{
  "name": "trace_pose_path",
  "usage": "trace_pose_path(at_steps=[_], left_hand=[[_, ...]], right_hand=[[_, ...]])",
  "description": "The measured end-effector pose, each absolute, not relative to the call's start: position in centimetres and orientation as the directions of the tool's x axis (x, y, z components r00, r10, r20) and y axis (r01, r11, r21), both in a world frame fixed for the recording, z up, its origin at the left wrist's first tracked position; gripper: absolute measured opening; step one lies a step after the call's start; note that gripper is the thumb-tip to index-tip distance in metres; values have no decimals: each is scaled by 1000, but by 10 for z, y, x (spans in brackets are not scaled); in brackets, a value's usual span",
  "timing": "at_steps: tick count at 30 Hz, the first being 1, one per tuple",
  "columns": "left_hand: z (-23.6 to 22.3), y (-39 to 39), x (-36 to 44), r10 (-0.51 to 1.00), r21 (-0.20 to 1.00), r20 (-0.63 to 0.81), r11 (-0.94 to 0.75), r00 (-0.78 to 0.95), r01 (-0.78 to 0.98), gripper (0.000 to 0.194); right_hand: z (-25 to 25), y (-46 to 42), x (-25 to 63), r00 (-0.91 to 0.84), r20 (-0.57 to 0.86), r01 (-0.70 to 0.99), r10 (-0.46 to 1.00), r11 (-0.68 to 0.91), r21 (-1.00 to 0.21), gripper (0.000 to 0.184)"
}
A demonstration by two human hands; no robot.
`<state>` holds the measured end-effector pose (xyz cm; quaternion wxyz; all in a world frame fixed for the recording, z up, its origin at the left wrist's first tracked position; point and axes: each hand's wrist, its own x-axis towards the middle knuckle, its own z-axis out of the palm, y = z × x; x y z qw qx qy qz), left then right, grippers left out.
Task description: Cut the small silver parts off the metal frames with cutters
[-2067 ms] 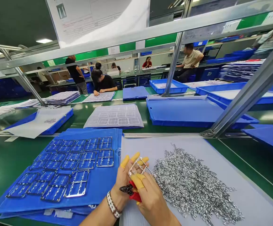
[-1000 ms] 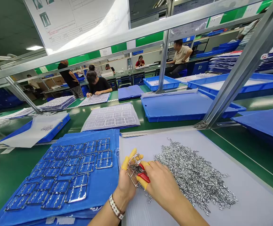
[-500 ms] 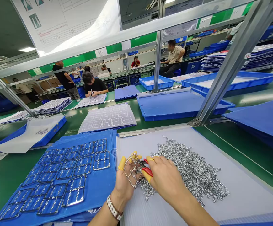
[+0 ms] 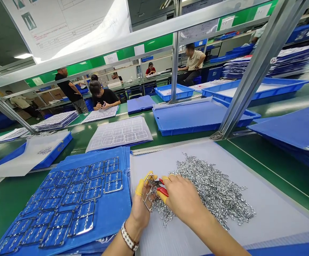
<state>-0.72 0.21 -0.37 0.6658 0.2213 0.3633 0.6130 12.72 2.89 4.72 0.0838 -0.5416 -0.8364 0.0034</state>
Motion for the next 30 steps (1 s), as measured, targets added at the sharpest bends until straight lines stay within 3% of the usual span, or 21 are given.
trace_pose_path(at_steps=[3,9,12,30], left_hand=[[-2,2,-8,971,722,-239,179,2,-669,45],[13,4,-13,947,518,-300,262,113,-815,45],[16,5,-15,946,470,-297,264,131,-842,47],[6,3,-10,965,607,-260,131,-39,-784,45]], right_hand=[[46,27,129,-395,146,909,907,409,-83,15],[44,21,143,-369,153,923,917,381,-54,19],[41,19,145,-379,131,920,916,388,-54,19],[43,19,129,-397,72,914,915,401,-54,16]])
